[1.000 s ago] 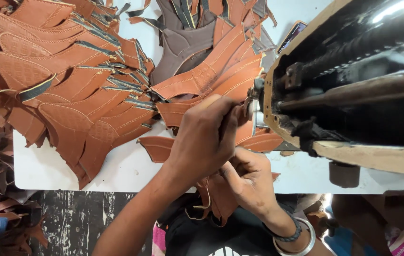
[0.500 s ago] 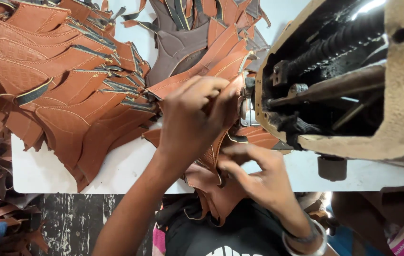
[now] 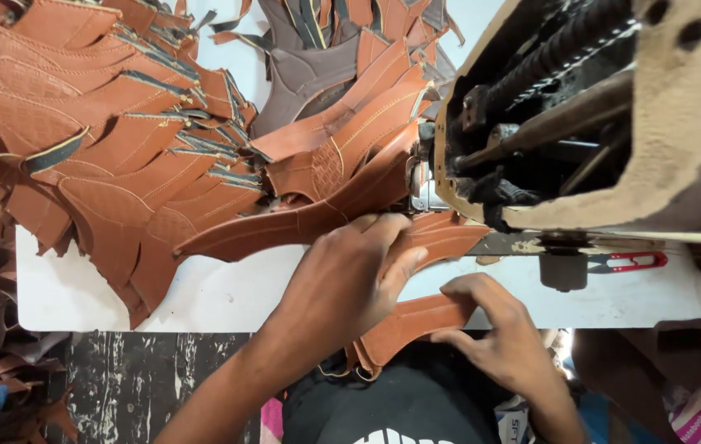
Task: Stitching leather shoe upper components using an industrial sewing machine.
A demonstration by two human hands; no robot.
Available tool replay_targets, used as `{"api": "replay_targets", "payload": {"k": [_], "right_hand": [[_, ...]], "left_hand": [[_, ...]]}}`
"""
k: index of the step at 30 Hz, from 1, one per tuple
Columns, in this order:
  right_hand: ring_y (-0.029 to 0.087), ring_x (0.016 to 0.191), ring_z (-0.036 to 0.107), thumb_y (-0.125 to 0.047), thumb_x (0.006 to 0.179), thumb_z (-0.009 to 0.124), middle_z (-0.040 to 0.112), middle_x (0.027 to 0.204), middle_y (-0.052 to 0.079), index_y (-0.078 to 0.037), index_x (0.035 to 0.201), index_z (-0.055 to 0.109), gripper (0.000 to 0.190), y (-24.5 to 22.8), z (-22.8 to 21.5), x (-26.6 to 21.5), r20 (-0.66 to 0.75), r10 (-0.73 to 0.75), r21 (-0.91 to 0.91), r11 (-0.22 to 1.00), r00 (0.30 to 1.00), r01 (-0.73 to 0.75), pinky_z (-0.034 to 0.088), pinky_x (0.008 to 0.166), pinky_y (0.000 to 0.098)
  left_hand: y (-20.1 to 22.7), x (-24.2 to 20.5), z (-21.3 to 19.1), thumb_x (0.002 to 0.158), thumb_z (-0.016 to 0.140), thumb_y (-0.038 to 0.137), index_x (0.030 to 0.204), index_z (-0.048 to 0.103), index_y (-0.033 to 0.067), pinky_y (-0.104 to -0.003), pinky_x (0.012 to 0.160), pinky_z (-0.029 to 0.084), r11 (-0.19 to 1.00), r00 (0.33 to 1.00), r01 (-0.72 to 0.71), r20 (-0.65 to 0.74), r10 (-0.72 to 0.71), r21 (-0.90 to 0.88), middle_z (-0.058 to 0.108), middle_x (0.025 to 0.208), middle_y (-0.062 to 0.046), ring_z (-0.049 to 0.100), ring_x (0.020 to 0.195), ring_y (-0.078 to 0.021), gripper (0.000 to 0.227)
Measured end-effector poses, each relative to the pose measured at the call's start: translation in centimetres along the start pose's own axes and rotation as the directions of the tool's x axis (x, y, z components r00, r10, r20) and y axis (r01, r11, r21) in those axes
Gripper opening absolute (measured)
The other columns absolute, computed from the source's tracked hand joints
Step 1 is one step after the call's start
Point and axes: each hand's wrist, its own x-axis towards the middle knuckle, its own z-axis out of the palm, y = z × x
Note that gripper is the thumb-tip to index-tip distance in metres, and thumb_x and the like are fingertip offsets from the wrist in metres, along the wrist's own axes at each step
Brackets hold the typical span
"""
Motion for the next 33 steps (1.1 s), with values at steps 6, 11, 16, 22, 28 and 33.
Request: {"api": "replay_targets", "payload": {"k": [6, 11, 16, 22, 28, 33], "right_hand": [[0.016, 0.085, 0.072, -0.002, 0.079, 0.085, 0.074, 0.096, 0.01, 0.001, 0.104, 0.068, 0.031, 1.3, -0.4, -1.0, 0.027, 0.091, 0.641, 0.762, 0.996, -0.087, 0.06, 0.074, 0.0283], [0.014, 0.083, 0.071, 0.003, 0.085, 0.077, 0.07, 0.098, 0.012, 0.002, 0.114, 0.057, 0.035, -2.4, 0.7, 1.4, -0.252, 0.174, 0.821, 0.559, 0.952, 0.115, 0.057, 0.071, 0.023], [0.015, 0.074, 0.074, -0.001, 0.088, 0.073, 0.069, 0.09, 0.009, 0.002, 0.111, 0.061, 0.025, -4.7, 2.3, 2.6, -0.077, 0.204, 0.866, 0.499, 0.976, -0.036, 0.058, 0.066, 0.0231], [0.009, 0.063, 0.069, -0.005, 0.091, 0.074, 0.073, 0.075, 0.006, 0.002, 0.093, 0.069, 0.009, -5.2, 5.3, 2.8, 0.086, 0.227, 0.769, 0.604, 0.97, -0.21, 0.054, 0.057, 0.0212], [0.008, 0.063, 0.074, -0.004, 0.089, 0.072, 0.076, 0.076, 0.006, 0.0, 0.093, 0.068, 0.007, -6.7, 5.2, 4.3, 0.116, 0.246, 0.793, 0.561, 0.962, -0.239, 0.06, 0.056, 0.0213], [0.008, 0.06, 0.071, -0.003, 0.09, 0.074, 0.075, 0.072, 0.008, 0.002, 0.088, 0.068, 0.008, -6.3, 5.1, 5.0, 0.107, 0.198, 0.775, 0.597, 0.974, -0.206, 0.053, 0.053, 0.0198]], "left_hand": [[2.0, -0.6, -1.4, 0.093, 0.072, 0.026, 0.104, 0.071, 0.0011, -0.042, 0.073, 0.054, 0.979, 0.991, 0.016, 0.133, 0.011, -0.203, 0.073, 0.092, -0.019, 0.072, 0.086, -0.0366, 0.027], [1.5, -1.3, -1.2, 0.092, 0.072, 0.023, 0.109, 0.07, 0.0025, -0.038, 0.07, 0.054, 0.935, 0.983, 0.006, 0.176, 0.061, -0.356, 0.073, 0.088, -0.016, 0.074, 0.081, -0.0291, 0.026], [0.5, -0.9, -2.2, 0.095, 0.067, 0.019, 0.097, 0.068, 0.0024, -0.031, 0.053, 0.049, 0.938, 0.986, 0.157, -0.007, -0.168, -0.31, 0.064, 0.063, -0.009, 0.058, 0.052, -0.0163, 0.017], [-0.8, 0.3, -2.0, 0.097, 0.064, 0.02, 0.095, 0.07, 0.0024, -0.029, 0.051, 0.047, 0.938, 0.98, 0.149, -0.082, -0.183, -0.313, 0.06, 0.059, -0.006, 0.054, 0.048, -0.0108, 0.019], [-1.6, 1.5, -2.0, 0.095, 0.065, 0.022, 0.088, 0.073, 0.0012, -0.03, 0.049, 0.046, 0.932, 0.962, 0.194, -0.125, -0.241, -0.305, 0.061, 0.057, -0.007, 0.053, 0.048, -0.0092, 0.023], [-2.5, 2.3, -1.8, 0.095, 0.065, 0.022, 0.087, 0.072, -0.0005, -0.03, 0.049, 0.046, 0.939, 0.96, 0.175, -0.161, -0.23, -0.295, 0.061, 0.057, -0.008, 0.053, 0.049, -0.0087, 0.025]]}}
